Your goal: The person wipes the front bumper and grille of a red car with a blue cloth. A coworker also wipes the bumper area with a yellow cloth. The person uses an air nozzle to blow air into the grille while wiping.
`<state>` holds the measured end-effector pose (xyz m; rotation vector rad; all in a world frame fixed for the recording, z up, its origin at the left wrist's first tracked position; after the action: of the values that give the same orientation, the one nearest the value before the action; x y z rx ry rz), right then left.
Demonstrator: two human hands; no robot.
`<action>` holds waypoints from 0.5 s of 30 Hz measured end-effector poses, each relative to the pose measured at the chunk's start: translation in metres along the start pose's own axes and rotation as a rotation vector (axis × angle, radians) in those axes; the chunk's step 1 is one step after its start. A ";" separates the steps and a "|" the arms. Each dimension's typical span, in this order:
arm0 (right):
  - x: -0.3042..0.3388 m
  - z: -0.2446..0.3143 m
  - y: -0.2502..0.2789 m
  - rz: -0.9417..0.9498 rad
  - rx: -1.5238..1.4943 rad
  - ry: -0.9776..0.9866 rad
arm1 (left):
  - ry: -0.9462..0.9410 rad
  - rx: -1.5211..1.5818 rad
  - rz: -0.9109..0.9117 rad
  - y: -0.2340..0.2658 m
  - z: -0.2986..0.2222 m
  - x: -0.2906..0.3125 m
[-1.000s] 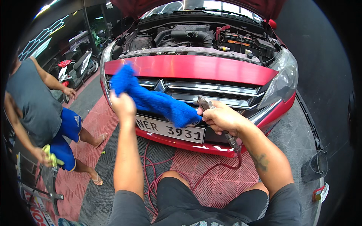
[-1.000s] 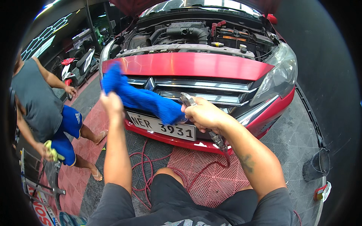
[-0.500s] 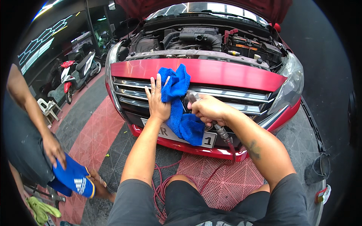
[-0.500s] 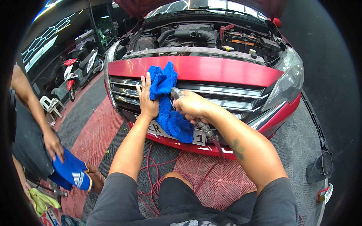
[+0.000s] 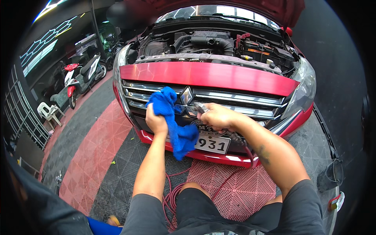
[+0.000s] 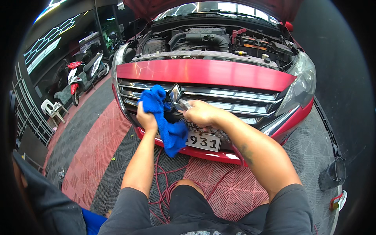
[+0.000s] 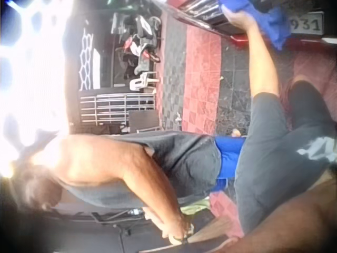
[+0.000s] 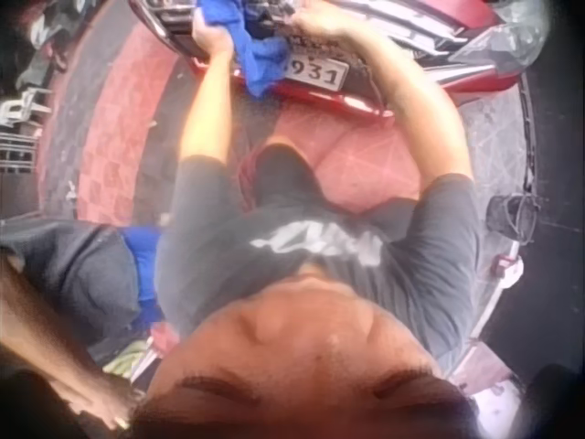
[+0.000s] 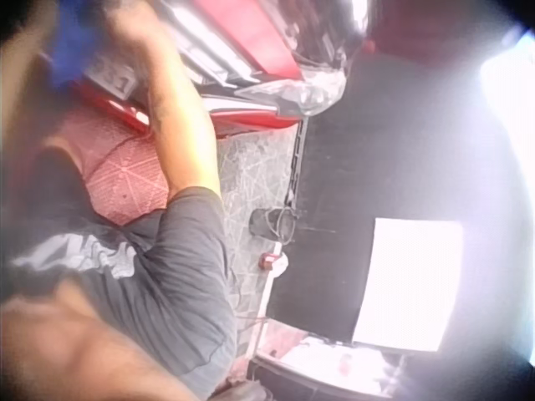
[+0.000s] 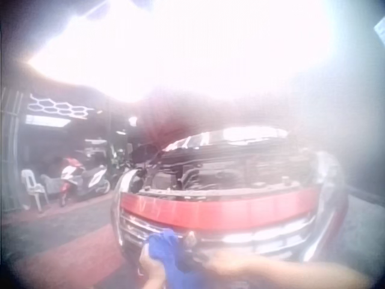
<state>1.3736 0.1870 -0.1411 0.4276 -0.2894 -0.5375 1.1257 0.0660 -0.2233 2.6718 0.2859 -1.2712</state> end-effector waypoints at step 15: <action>0.027 -0.015 0.059 0.069 0.232 -0.102 | -0.621 0.076 0.242 -0.027 -0.088 0.015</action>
<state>1.4264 0.2222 -0.1227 0.6139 -0.4654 -0.4603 1.1941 0.1144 -0.1826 2.1267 -0.1681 -1.9477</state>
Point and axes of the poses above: each hand's wrist, its own x-axis away from the middle knuckle, its own y-axis out of the back of the hand, z = x × y, the point moved 6 cm from there along -x, towards the middle knuckle, and after that the axes turned 12 degrees about -z, right-handed, at the moved point
